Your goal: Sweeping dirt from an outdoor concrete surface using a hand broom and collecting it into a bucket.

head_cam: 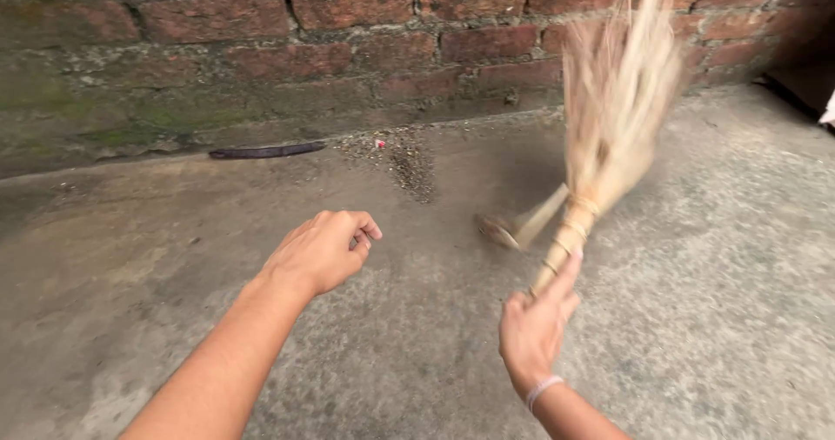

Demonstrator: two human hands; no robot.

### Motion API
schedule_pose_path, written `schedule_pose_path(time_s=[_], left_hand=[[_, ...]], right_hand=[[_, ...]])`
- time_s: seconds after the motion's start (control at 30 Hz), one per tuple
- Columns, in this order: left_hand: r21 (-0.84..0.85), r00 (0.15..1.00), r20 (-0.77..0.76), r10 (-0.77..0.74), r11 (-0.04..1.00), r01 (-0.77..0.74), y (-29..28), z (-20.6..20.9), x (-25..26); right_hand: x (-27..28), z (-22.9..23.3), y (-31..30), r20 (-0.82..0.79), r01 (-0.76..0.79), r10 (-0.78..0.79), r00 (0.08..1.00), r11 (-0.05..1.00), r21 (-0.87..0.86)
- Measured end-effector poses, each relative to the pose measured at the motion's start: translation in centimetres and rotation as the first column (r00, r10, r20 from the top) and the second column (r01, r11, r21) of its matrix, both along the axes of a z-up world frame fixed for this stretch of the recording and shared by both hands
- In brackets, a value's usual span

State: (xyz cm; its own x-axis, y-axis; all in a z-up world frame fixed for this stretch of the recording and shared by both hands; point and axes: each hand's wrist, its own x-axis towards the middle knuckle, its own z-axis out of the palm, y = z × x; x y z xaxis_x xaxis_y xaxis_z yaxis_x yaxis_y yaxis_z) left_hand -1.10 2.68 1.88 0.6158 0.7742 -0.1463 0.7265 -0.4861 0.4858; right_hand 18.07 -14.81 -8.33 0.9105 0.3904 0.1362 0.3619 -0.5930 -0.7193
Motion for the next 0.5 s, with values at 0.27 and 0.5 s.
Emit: schedule_pose_path(time_s=[0.27,0.5], left_hand=[[-0.005,0.998,0.031,-0.059,0.998,0.059,-2.0,0.0,2.5],[-0.014,0.999,0.023,-0.041,0.999,0.041,-4.2,1.8,2.5]], right_hand=[[-2.7,-4.1,-0.3,-0.367,-0.170,0.056,0.929,0.943,-0.287],[-4.2,6.4,-1.2,-0.415,-0.294,0.260,0.872,0.955,-0.021]])
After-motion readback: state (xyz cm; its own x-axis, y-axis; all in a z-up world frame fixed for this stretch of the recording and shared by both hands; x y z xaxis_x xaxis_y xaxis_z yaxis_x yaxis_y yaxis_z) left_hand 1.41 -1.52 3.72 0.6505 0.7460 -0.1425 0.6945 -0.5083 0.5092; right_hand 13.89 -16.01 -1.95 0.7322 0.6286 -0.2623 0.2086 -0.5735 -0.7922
